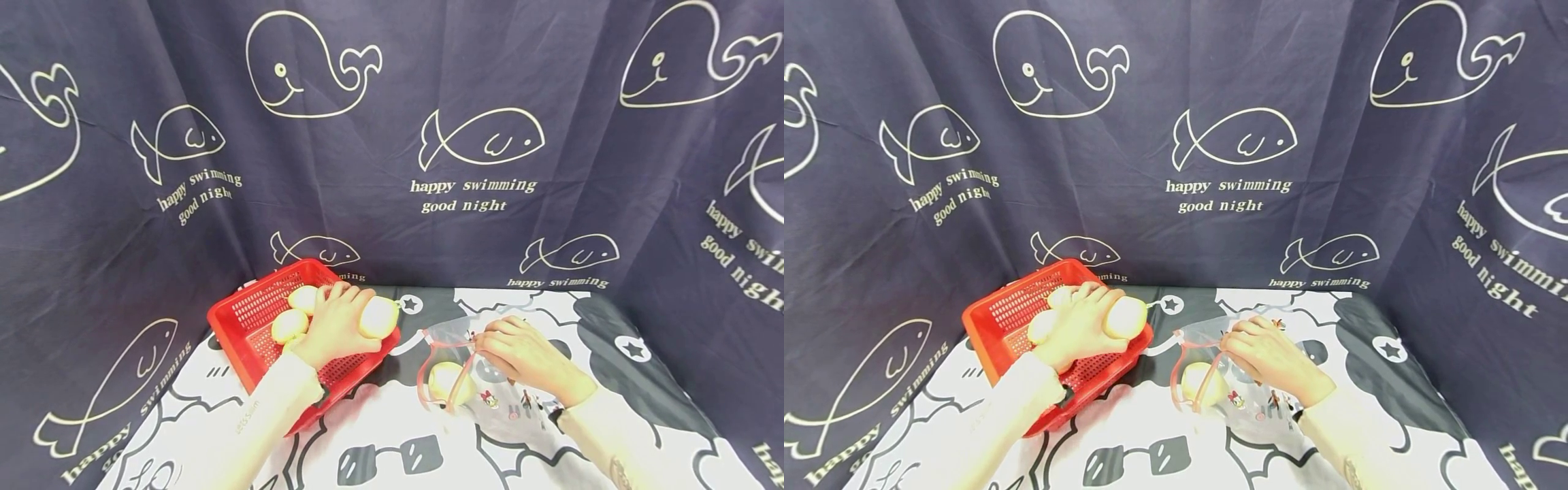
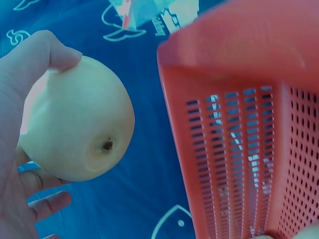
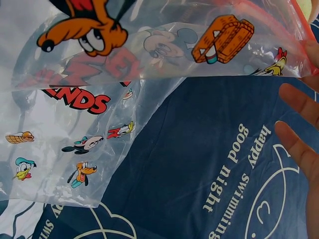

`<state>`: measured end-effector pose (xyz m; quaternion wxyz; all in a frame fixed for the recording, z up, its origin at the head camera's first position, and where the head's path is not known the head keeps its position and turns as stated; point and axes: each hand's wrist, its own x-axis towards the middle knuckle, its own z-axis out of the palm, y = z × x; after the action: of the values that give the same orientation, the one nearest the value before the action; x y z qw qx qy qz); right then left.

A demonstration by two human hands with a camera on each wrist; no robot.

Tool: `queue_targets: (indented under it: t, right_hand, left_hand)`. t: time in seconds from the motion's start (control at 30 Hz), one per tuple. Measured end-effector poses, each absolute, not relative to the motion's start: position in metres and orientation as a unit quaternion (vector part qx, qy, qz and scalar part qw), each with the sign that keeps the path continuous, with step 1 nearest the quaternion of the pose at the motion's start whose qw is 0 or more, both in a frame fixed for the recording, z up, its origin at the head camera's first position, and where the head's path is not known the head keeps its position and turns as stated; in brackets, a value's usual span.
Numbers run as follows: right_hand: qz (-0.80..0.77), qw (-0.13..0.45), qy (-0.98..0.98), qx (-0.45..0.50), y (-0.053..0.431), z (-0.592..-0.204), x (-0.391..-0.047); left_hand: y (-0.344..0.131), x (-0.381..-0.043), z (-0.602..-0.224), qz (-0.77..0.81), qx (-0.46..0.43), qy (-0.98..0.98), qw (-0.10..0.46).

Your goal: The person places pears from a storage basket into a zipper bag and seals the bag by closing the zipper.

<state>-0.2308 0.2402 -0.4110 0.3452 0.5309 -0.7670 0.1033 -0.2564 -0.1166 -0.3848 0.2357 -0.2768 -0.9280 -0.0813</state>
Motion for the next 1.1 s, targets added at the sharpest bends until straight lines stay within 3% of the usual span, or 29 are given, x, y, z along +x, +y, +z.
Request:
queue_targets:
  t: [1.1]
  right_hand:
    - [0.102, 0.335, -0.772, 0.530, 0.239, -0.410, -0.230]
  left_hand:
    - [-0.072, -0.223, -0.416, -0.050, -0.358, -0.911, 0.199]
